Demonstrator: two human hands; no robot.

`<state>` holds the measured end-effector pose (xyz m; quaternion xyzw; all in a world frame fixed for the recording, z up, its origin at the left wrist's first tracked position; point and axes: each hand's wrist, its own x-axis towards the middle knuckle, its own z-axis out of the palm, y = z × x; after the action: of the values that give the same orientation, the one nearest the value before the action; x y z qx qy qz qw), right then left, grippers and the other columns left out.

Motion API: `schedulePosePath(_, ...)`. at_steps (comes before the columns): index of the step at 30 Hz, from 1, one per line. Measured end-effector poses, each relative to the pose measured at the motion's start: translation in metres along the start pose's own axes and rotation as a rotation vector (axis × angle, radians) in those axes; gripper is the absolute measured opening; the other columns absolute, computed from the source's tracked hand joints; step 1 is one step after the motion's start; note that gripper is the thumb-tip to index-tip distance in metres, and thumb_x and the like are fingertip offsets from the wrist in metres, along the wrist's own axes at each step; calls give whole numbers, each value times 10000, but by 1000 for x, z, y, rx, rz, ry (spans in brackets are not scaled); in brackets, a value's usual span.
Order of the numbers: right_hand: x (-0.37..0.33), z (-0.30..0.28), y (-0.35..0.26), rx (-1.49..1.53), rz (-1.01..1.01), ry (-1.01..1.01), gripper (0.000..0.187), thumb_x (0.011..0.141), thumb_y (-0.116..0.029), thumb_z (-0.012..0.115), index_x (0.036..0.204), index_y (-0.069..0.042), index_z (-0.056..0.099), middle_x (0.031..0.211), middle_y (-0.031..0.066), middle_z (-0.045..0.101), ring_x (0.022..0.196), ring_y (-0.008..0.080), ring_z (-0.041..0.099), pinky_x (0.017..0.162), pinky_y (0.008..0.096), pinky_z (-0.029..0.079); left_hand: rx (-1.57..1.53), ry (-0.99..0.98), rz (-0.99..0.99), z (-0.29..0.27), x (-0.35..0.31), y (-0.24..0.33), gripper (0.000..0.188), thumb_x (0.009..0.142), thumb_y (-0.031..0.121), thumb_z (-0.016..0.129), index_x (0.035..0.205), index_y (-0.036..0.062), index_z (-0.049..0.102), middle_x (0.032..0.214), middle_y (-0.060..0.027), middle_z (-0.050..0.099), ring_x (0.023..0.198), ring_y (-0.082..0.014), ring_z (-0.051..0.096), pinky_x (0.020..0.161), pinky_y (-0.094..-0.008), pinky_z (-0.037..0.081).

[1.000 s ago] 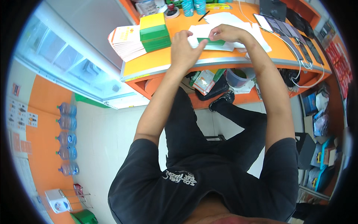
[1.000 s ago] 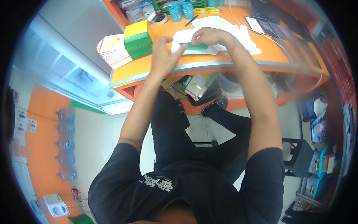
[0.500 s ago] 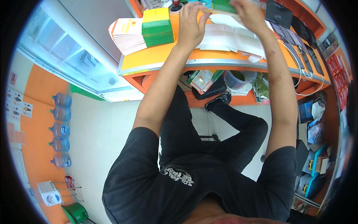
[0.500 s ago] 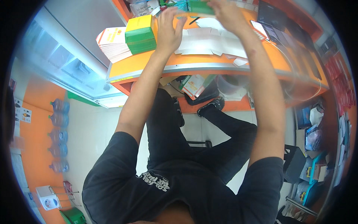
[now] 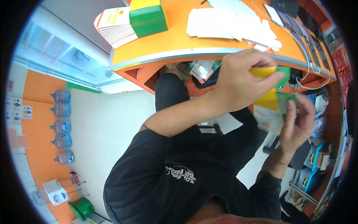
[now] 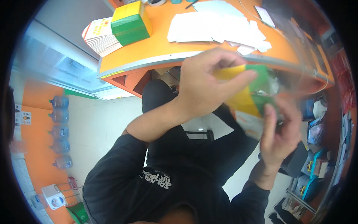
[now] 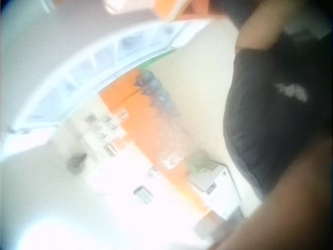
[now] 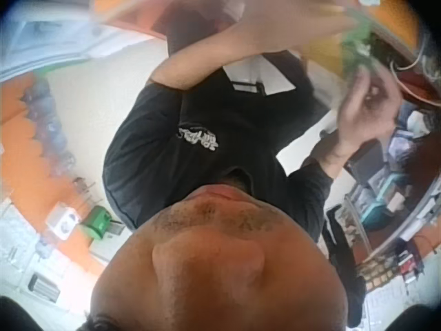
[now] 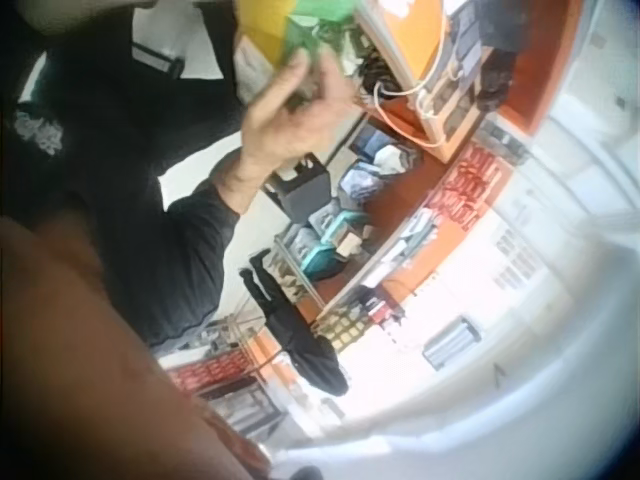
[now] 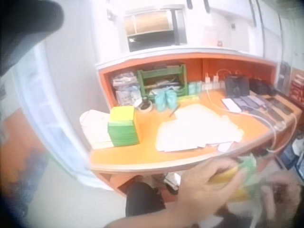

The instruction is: The person sits at a counter and folds flat, colorful paper sheets into small rectangular boxes. They repeatedly pick up a sheet, fold the sides, and tuck the flaps to form a box, then place the finished item on a growing stack on the counter.

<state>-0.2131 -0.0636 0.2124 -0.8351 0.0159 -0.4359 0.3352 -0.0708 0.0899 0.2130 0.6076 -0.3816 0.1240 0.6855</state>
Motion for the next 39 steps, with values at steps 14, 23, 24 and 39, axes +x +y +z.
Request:
schedulePosePath(14, -86, 86, 43, 240, 79, -284, 170, 875, 56, 688, 1017, -17, 629, 1042, 129, 646, 950, 293, 642, 841, 375, 513, -66, -316, -821, -40, -108, -41, 236, 974, 151, 723, 1135, -20, 739, 969, -49, 730, 861, -65, 628, 760, -241, 511)
schedulePosePath(23, -95, 79, 51, 302, 179, -296, 161, 887, 17, 701, 1023, -31, 628, 1068, 108, 671, 968, 291, 647, 862, 372, 506, 125, -495, -666, -32, -100, -37, 229, 1004, 133, 679, 1149, -37, 731, 952, -48, 684, 828, -73, 584, 720, -226, 453)
schedulePosePath(24, -97, 80, 52, 312, 182, -308, 161, 887, 15, 703, 1021, -32, 628, 1068, 107, 672, 970, 289, 648, 863, 372, 507, 173, -540, -629, -32, -97, -37, 231, 1007, 127, 674, 1144, -50, 730, 954, -52, 677, 820, -73, 573, 708, -220, 437)
schedulePosePath(39, -101, 91, 55, 450, 367, -341, 156, 906, 28, 685, 1023, -6, 587, 1013, 124, 660, 930, 246, 671, 842, 326, 514, 190, -517, -881, -37, -91, -37, 282, 995, 184, 707, 1170, -34, 737, 930, -57, 755, 817, -55, 655, 711, -216, 538)
